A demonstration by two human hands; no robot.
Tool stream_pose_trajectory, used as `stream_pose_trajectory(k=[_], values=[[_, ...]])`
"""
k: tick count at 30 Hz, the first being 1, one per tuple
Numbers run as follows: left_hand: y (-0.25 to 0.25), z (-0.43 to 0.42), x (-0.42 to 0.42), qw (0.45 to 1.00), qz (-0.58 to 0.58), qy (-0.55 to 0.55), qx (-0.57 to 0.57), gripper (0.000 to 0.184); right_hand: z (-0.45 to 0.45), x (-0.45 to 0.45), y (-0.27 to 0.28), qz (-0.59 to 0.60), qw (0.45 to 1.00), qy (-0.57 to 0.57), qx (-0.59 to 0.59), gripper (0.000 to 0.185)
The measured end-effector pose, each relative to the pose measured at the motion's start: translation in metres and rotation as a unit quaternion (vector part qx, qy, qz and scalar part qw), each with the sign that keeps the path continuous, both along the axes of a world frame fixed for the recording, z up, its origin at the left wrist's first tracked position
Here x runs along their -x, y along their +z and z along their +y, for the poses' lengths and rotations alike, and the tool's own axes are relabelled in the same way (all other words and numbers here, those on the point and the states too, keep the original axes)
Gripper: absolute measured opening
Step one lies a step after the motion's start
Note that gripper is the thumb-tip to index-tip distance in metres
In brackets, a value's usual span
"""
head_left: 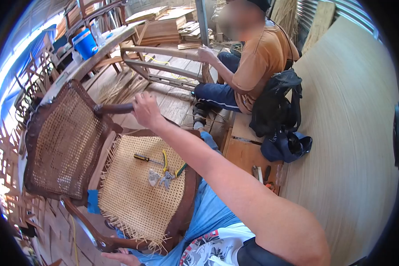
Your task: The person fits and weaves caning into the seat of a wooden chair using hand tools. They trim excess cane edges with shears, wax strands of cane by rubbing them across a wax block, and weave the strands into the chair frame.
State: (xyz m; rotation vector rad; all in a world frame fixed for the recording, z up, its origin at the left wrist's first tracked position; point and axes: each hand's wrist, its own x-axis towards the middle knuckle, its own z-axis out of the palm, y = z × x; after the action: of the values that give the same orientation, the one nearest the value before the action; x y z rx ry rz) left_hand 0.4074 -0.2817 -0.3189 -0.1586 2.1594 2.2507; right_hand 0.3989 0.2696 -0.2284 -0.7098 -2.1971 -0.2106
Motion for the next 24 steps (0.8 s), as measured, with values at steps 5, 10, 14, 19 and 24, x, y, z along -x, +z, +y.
stream_pose_trajectory(k=[5, 10, 14, 19, 24], values=[[-0.022, -0.005, 0.017, 0.995, 0.076, 0.057, -0.006, 0.096, -0.009, -0.01, -0.012, 0.017, 0.999, 0.026, 0.024, 0.07], [0.022, 0.023, -0.026, 0.999, 0.035, 0.015, -0.003, 0.081, -0.008, -0.009, -0.007, 0.024, 0.999, 0.033, -0.01, 0.077], [0.014, 0.011, -0.023, 0.997, -0.03, -0.013, -0.074, 0.075, -0.008, -0.008, -0.003, 0.034, 0.998, 0.058, -0.004, 0.076], [0.026, 0.013, -0.029, 0.998, -0.009, 0.002, -0.067, 0.072, -0.008, 0.002, -0.006, 0.048, 0.998, 0.036, -0.004, 0.067], [0.037, 0.014, -0.033, 0.99, -0.084, 0.045, -0.101, 0.065, -0.006, 0.013, -0.007, 0.095, 0.995, 0.027, -0.026, 0.063]])
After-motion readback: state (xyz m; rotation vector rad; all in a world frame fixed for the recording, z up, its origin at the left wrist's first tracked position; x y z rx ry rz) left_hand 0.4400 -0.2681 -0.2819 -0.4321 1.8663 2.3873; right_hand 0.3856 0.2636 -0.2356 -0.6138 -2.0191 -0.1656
